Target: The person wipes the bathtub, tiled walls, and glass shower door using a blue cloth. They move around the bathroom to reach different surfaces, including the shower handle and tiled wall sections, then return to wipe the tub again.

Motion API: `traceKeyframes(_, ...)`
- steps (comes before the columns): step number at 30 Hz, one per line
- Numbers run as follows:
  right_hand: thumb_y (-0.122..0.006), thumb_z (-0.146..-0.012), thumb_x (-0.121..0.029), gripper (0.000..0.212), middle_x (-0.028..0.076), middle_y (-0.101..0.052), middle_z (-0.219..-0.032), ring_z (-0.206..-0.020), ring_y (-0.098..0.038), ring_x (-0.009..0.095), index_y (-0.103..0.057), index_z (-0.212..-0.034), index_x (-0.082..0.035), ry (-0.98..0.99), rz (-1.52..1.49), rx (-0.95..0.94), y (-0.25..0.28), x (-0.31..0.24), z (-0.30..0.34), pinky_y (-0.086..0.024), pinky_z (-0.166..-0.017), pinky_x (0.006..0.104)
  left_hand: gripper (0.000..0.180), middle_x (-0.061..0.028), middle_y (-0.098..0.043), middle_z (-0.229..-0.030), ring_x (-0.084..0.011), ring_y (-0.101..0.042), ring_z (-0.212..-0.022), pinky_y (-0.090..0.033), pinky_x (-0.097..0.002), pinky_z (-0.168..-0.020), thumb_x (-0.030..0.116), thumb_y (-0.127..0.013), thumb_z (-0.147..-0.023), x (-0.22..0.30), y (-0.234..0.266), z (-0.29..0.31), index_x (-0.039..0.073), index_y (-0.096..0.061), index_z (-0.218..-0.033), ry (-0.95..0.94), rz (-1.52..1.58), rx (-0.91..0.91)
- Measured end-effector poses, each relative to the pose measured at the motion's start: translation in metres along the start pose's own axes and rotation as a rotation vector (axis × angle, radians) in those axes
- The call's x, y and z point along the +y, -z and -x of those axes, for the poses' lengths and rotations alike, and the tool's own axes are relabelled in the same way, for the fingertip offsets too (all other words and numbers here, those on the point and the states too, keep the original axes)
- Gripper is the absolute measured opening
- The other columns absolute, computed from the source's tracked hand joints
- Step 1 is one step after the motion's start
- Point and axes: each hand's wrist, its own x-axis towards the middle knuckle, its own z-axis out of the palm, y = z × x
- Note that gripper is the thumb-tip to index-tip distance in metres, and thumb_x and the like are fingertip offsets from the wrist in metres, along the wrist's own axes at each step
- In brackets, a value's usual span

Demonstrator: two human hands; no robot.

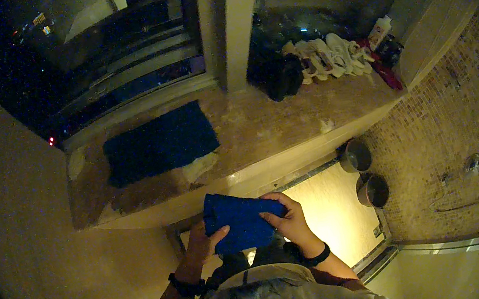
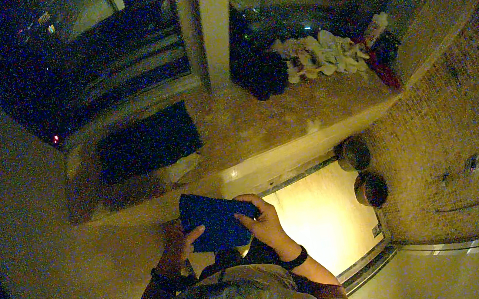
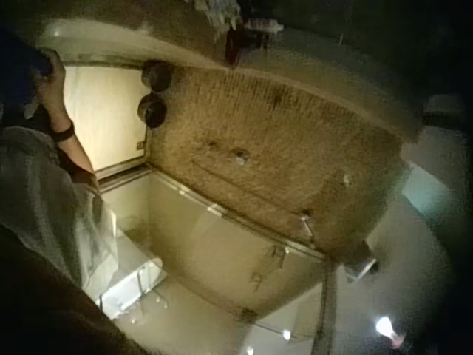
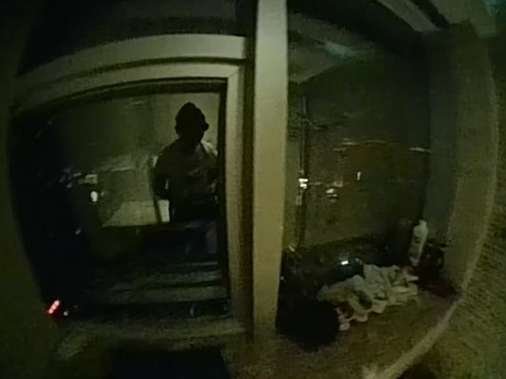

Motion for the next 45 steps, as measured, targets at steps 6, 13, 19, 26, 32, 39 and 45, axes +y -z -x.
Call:
traceKeyframes(6,-0.071,-0.082,0.0,0.047,0.005,-0.065,-0.108,-0.098,-0.06,0.012,-0.053,-0.126,-0.003,-0.198,-0.517,-0.106,0.068,-0.006,0.012,-0.049,-0.087,0.0276,0.043,-0.0082,-0.063,-0.115,-0.019,-0.06,-0.102,-0.05,-0.0362,-0.089,0.009,-0.07,-0.085,0.001,-0.075,-0.012,0.002,-0.053,-0.124,-0.099,-0.105,0.199)
traceKeyframes(13,-0.067,-0.087,-0.005,0.023,0.001,-0.068,-0.097,-0.084,-0.06,0.008,-0.063,-0.11,-0.002,-0.054,-0.212,-0.074,0.16,0.01,-0.008,-0.05,-0.075,0.025,0.042,-0.0075,-0.061,-0.119,-0.0196,-0.056,-0.11,-0.045,-0.0356,-0.097,0.005,-0.067,-0.087,0.007,-0.15,-0.058,0.003,-0.052,-0.126,-0.22,-0.215,0.059)
traceKeyframes(19,-0.065,-0.085,0.0,0.013,0.004,-0.068,-0.09,-0.084,-0.06,0.01,-0.067,-0.098,-0.001,0.046,-0.133,0.027,0.233,0.022,-0.016,-0.05,-0.074,0.0272,0.038,-0.0087,-0.06,-0.12,-0.0203,-0.055,-0.113,-0.043,-0.0364,-0.1,0.01,-0.068,-0.086,0.006,-0.2,-0.097,0.001,-0.055,-0.121,-0.322,-0.184,-0.195)
traceKeyframes(26,-0.064,-0.082,0.004,0.017,0.017,-0.063,-0.113,-0.106,-0.06,0.026,-0.067,-0.098,-0.001,0.302,-0.287,0.076,0.27,0.04,-0.016,-0.047,-0.09,0.0332,0.038,-0.0119,-0.058,-0.126,-0.0253,-0.054,-0.117,-0.043,-0.0393,-0.101,0.017,-0.066,-0.087,0.018,-0.238,-0.132,0.003,-0.057,-0.121,-0.577,-0.063,-0.459)
traceKeyframes(32,-0.058,-0.084,0.007,0.02,0.011,-0.064,-0.111,-0.103,-0.06,0.018,-0.065,-0.102,-0.001,0.281,-0.192,0.289,0.279,0.035,-0.001,-0.047,-0.087,0.0284,0.052,-0.0099,-0.057,-0.126,-0.0238,-0.052,-0.119,-0.04,-0.0385,-0.103,0.042,-0.057,-0.093,0.031,-0.257,-0.145,0.004,-0.051,-0.127,-0.045,0.243,-0.494)
traceKeyframes(39,-0.06,-0.092,-0.002,0.024,0.0,-0.066,-0.094,-0.076,-0.057,0.004,-0.059,-0.115,-0.001,-0.025,-0.409,0.517,0.27,0.008,0.008,-0.046,-0.067,0.0196,0.057,-0.0144,-0.057,-0.126,-0.0258,-0.054,-0.116,-0.042,-0.0392,-0.101,0.025,-0.062,-0.092,0.048,-0.284,-0.156,0.001,-0.038,-0.138,-0.231,-0.198,-0.513)
traceKeyframes(45,-0.059,-0.091,-0.001,0.033,0.008,-0.063,-0.112,-0.099,-0.058,0.013,-0.052,-0.124,0.001,-0.05,-0.184,0.394,0.24,0.009,-0.026,-0.047,-0.087,0.0274,0.068,-0.0218,-0.059,-0.121,-0.0299,-0.06,-0.109,-0.047,-0.042,-0.094,0.023,-0.07,-0.086,0.062,-0.244,-0.157,-0.003,-0.034,-0.137,-0.467,-0.661,-0.25)
